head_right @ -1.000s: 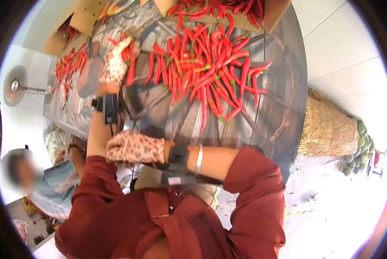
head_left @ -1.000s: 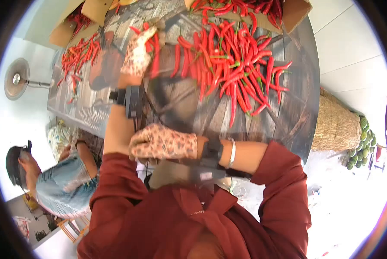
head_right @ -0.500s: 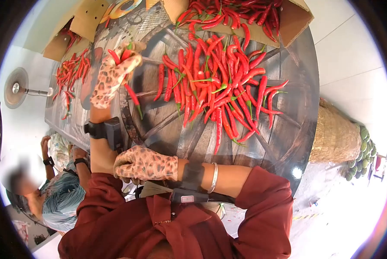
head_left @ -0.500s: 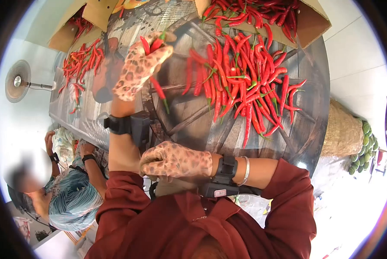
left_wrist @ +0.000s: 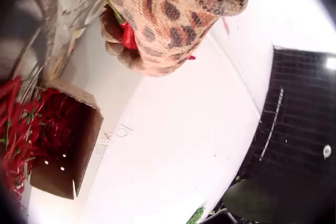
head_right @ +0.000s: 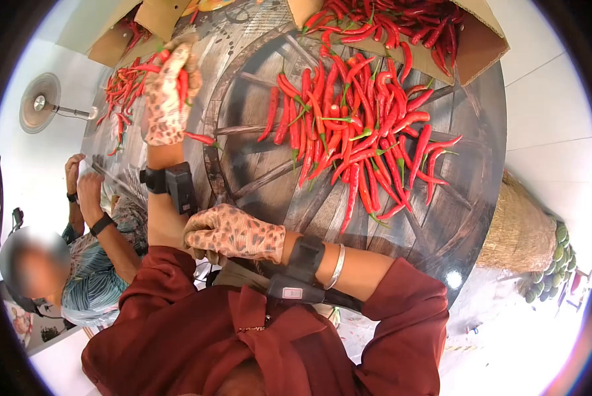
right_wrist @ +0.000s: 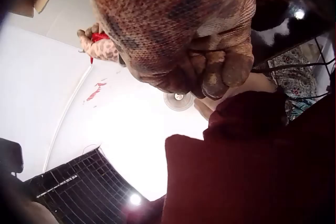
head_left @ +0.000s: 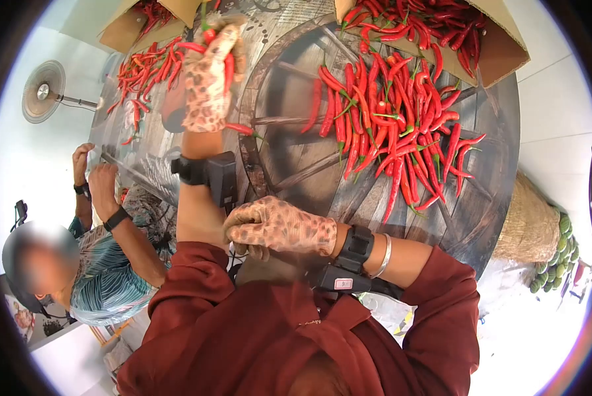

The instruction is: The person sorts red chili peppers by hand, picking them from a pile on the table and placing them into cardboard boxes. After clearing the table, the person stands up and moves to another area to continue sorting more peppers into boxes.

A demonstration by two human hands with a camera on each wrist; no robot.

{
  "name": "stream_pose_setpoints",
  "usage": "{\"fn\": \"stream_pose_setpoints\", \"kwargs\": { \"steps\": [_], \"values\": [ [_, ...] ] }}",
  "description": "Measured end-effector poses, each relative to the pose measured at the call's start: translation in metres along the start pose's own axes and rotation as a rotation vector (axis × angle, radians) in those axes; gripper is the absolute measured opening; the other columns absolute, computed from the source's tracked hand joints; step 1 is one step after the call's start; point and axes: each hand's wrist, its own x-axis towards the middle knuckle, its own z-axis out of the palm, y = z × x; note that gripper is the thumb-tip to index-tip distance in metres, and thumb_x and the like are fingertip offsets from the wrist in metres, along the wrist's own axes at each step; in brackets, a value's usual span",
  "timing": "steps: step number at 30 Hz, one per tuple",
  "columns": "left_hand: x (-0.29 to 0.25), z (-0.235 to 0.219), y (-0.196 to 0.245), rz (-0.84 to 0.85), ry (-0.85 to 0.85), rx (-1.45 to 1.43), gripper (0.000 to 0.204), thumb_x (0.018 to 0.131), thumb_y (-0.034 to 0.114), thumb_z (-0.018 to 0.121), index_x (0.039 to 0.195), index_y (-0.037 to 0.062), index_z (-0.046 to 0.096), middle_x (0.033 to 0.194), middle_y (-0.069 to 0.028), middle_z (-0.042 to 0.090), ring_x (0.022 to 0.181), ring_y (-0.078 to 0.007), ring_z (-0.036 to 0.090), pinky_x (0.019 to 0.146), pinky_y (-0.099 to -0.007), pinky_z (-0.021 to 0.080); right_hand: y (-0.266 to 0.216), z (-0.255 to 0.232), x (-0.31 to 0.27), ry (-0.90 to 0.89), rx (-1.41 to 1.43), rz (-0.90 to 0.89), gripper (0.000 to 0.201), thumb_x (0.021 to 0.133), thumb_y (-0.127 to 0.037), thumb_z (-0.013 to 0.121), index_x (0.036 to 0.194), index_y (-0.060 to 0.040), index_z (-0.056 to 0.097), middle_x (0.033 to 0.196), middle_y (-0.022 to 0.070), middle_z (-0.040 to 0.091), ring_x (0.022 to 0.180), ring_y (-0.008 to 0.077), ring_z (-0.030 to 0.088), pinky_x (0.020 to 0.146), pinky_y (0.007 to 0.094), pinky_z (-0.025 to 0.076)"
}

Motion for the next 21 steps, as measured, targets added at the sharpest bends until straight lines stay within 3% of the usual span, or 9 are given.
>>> {"fn": "stream_pose_setpoints", "kwargs": {
  "steps": [1, 4, 7, 9, 10, 15, 18, 20, 21],
  "values": [
    [0.0, -0.004, 0.006, 0.06, -0.005, 0.036, 0.022, 0.088, 0.019, 0.06, 0.097, -0.001, 0.06, 0.061, -0.0035, 0.055, 0.04, -0.0098, 0.044, 0.039, -0.0221, 0.035, 0.0, -0.003, 0.0, -0.002, 0.032, 0.02, 0.03, 0.093, -0.031, 0.055, 0.101, -0.0032, 0.063, 0.079, 0.0007, 0.063, 0.064, 0.0064, 0.056, 0.058, 0.0229, 0.047],
    [-0.009, -0.038, 0.039, -0.17, -0.284, 0.221, 0.022, 0.086, 0.018, 0.06, 0.099, 0.0003, 0.059, 0.077, -0.0096, 0.06, 0.053, -0.014, 0.055, 0.047, -0.0225, 0.046, 0.003, -0.003, 0.002, 0.002, 0.013, -0.01, 0.027, 0.093, -0.027, 0.055, 0.101, -0.0027, 0.063, 0.077, 0.0024, 0.062, 0.061, 0.0083, 0.057, 0.055, 0.024, 0.048],
    [-0.031, -0.064, 0.012, -0.33, -0.461, -0.02, 0.025, 0.086, 0.021, 0.059, 0.101, 0.0018, 0.058, 0.099, -0.0154, 0.06, 0.076, -0.0214, 0.063, 0.064, -0.0278, 0.054, 0.005, -0.003, 0.002, -0.001, 0.049, -0.039, 0.024, 0.092, -0.023, 0.055, 0.101, -0.0023, 0.063, 0.075, 0.0033, 0.061, 0.059, 0.0096, 0.057, 0.052, 0.0243, 0.049],
    [-0.061, -0.061, 0.023, 0.107, -0.796, 1.228, 0.027, 0.086, 0.022, 0.058, 0.106, 0.0041, 0.058, 0.115, -0.0147, 0.057, 0.097, -0.025, 0.061, 0.075, -0.0315, 0.053, 0.005, -0.004, 0.001, 0.01, 0.045, -0.074, 0.024, 0.092, -0.023, 0.055, 0.101, -0.0025, 0.063, 0.076, 0.0032, 0.061, 0.059, 0.0096, 0.057, 0.052, 0.0241, 0.049],
    [-0.076, -0.065, 0.023, 0.227, -0.852, 1.447, 0.027, 0.086, 0.022, 0.058, 0.107, 0.0042, 0.058, 0.114, -0.0143, 0.058, 0.096, -0.0245, 0.061, 0.076, -0.0315, 0.053, 0.006, -0.004, 0.001, 0.002, 0.048, -0.067, 0.024, 0.092, -0.023, 0.055, 0.101, -0.0027, 0.063, 0.076, 0.0031, 0.061, 0.06, 0.0096, 0.057, 0.052, 0.0238, 0.049],
    [-0.08, -0.087, 0.014, 0.27, -0.782, 1.367, 0.028, 0.086, 0.02, 0.061, 0.108, 0.0047, 0.058, 0.111, -0.0119, 0.059, 0.096, -0.0221, 0.061, 0.078, -0.0312, 0.051, 0.006, -0.002, 0.001, -0.037, 0.078, -0.018, 0.028, 0.093, -0.028, 0.054, 0.104, -0.004, 0.062, 0.079, 0.0021, 0.06, 0.064, 0.0074, 0.055, 0.058, 0.0231, 0.048],
    [-0.046, -0.063, -0.005, 0.342, -0.738, 1.237, 0.029, 0.085, 0.02, 0.063, 0.109, 0.005, 0.058, 0.109, -0.0106, 0.06, 0.095, -0.0207, 0.061, 0.079, -0.031, 0.05, 0.005, -0.001, 0.001, -0.044, -0.015, -0.018, 0.026, 0.093, -0.027, 0.055, 0.103, -0.0039, 0.061, 0.079, 0.0013, 0.058, 0.065, 0.0068, 0.054, 0.058, 0.0227, 0.047],
    [-0.029, -0.023, -0.008, 0.137, -0.675, 1.001, 0.025, 0.085, 0.016, 0.065, 0.108, 0.0062, 0.059, 0.098, -0.0089, 0.064, 0.09, -0.0161, 0.061, 0.078, -0.0283, 0.048, 0.002, -0.003, -0.001, -0.023, -0.041, -0.036, 0.025, 0.093, -0.027, 0.054, 0.102, -0.0038, 0.061, 0.079, 0.0011, 0.058, 0.066, 0.0065, 0.054, 0.059, 0.0226, 0.047],
    [-0.024, -0.015, -0.017, 0.135, -0.662, 0.997, 0.025, 0.085, 0.016, 0.065, 0.108, 0.0062, 0.059, 0.098, -0.0089, 0.064, 0.09, -0.0161, 0.061, 0.078, -0.0283, 0.048, 0.001, -0.004, -0.001, -0.006, -0.054, -0.059, 0.025, 0.093, -0.026, 0.054, 0.101, -0.0037, 0.061, 0.079, 0.0009, 0.058, 0.066, 0.0062, 0.053, 0.059, 0.0225, 0.047]
  ]
}}
